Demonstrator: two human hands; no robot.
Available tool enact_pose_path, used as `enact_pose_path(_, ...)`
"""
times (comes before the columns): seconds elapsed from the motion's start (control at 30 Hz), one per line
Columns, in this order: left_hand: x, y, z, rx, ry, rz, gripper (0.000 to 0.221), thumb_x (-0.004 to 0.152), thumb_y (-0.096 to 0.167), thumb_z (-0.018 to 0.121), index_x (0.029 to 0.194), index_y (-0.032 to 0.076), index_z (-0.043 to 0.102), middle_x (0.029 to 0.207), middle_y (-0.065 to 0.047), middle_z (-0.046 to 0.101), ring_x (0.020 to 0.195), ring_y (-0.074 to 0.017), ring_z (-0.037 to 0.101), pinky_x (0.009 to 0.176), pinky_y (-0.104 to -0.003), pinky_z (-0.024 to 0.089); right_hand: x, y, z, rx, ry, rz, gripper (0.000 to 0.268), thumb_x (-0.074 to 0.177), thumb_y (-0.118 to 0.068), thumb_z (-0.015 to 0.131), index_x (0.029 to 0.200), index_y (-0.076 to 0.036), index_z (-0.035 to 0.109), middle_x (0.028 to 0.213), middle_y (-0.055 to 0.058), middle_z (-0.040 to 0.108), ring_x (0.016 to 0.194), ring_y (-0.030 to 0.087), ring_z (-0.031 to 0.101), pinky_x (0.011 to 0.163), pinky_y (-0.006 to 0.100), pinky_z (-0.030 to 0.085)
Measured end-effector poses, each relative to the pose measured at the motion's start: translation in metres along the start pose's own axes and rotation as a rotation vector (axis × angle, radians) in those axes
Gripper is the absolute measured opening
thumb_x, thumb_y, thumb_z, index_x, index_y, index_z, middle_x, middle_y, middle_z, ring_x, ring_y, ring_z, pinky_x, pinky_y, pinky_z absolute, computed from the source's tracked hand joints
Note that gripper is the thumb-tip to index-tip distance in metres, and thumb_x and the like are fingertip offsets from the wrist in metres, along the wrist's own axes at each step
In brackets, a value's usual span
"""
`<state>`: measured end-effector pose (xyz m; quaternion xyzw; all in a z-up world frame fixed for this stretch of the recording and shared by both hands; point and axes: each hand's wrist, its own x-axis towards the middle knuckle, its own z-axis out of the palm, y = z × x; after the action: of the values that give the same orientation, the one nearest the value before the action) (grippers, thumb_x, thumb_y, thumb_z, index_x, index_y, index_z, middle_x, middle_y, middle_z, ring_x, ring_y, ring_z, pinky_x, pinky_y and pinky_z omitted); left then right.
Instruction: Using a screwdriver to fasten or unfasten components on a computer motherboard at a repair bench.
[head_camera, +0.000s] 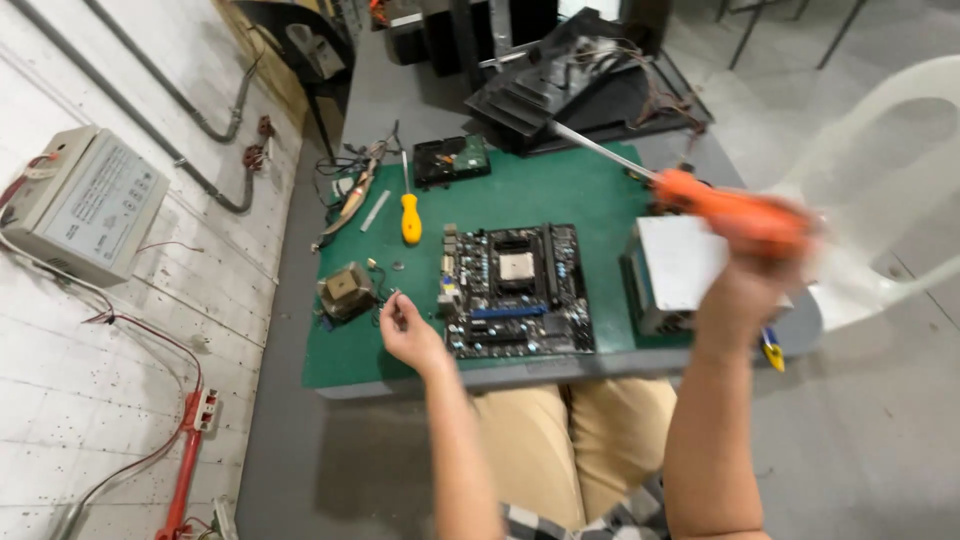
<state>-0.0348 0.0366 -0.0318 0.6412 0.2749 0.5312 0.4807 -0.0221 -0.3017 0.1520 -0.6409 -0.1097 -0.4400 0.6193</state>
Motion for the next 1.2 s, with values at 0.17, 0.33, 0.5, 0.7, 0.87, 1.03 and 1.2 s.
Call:
enact_pose_path(0.17,-0.029,0.178,0.03,-1.112,-0.301,-0.517,0.023,0.101,0.033,0.062,0.108,0.012,0.056,0.115,-0.012,0.067,0.11,-0.0233,0.064,0.102,-0.039,0.052,0.039,-0.063,0.009,0.481,0.75,-0.024,0.076,0.082,-0.068,0.053,0.125,-0.006,0.059,0.086,0.006,0.053,0.062,0.016,0.05,0.05,0.034,0.045)
enact_pose_path(0.33,-0.073,0.182,0.013,-1.259,-0.567,-0.76,0.025,0.101,0.034,0.059,0.101,0.008,0.06,0.097,-0.018,0.071,0.092,-0.0298,0.071,0.081,-0.035,0.053,-0.029,0.063,-0.114,0.928,0.031,-0.071,0.045,0.113,-0.051,0.048,0.151,-0.03,0.061,0.142,-0.016,0.061,0.122,-0.001,0.058,0.084,0.024,0.039)
enact_pose_path(0.5,-0.092,0.128,0.025,-1.308,-0.693,-0.976,0.019,0.099,0.023,0.066,0.108,0.007,0.06,0.103,-0.014,0.074,0.092,-0.033,0.074,0.083,-0.04,0.06,-0.055,0.041,-0.06,-0.422,-0.004,-0.258,0.036,0.078,0.017,0.033,0.09,-0.005,0.007,0.096,0.009,0.014,0.071,0.024,0.019,0.061,0.031,0.017)
enact_pose_path(0.7,-0.086,0.113,0.03,-1.347,-0.738,-0.929,0.018,0.102,0.016,0.065,0.111,0.002,0.06,0.107,-0.023,0.073,0.103,-0.0343,0.074,0.086,-0.037,0.066,-0.072,0.045,-0.021,0.334,0.2,-0.175,0.014,0.12,-0.014,0.044,0.134,-0.011,0.045,0.129,0.0,0.043,0.099,0.012,0.03,0.092,0.026,0.029)
enact_pose_path(0.87,-0.089,0.105,0.028,-1.241,-0.721,-0.897,0.019,0.102,0.017,0.064,0.11,0.001,0.058,0.108,-0.023,0.071,0.104,-0.0362,0.074,0.082,-0.035,0.067,-0.055,0.032,0.004,0.065,0.381,-0.226,0.036,0.112,-0.038,0.044,0.115,-0.002,0.045,0.109,0.01,0.039,0.094,0.018,0.031,0.071,0.033,0.025)
enact_pose_path(1.03,-0.089,0.104,0.026,-1.25,-0.743,-0.873,0.019,0.101,0.019,0.065,0.109,0.002,0.059,0.108,-0.022,0.071,0.104,-0.0358,0.074,0.083,-0.034,0.067,-0.055,0.004,0.034,-0.061,0.432,-0.184,0.048,0.109,-0.047,0.043,0.12,0.0,0.048,0.112,0.013,0.046,0.094,0.022,0.037,0.074,0.034,0.032)
enact_pose_path(1.2,-0.085,0.104,0.022,-1.383,-0.747,-0.881,0.017,0.102,0.014,0.065,0.111,-0.001,0.06,0.11,-0.023,0.072,0.107,-0.0376,0.073,0.087,-0.035,0.067,-0.08,-0.056,0.059,-0.652,0.154,-0.012,0.054,0.138,0.026,0.03,0.172,-0.015,0.017,0.136,0.024,0.03,0.12,0.036,0.031,0.097,0.042,0.04)
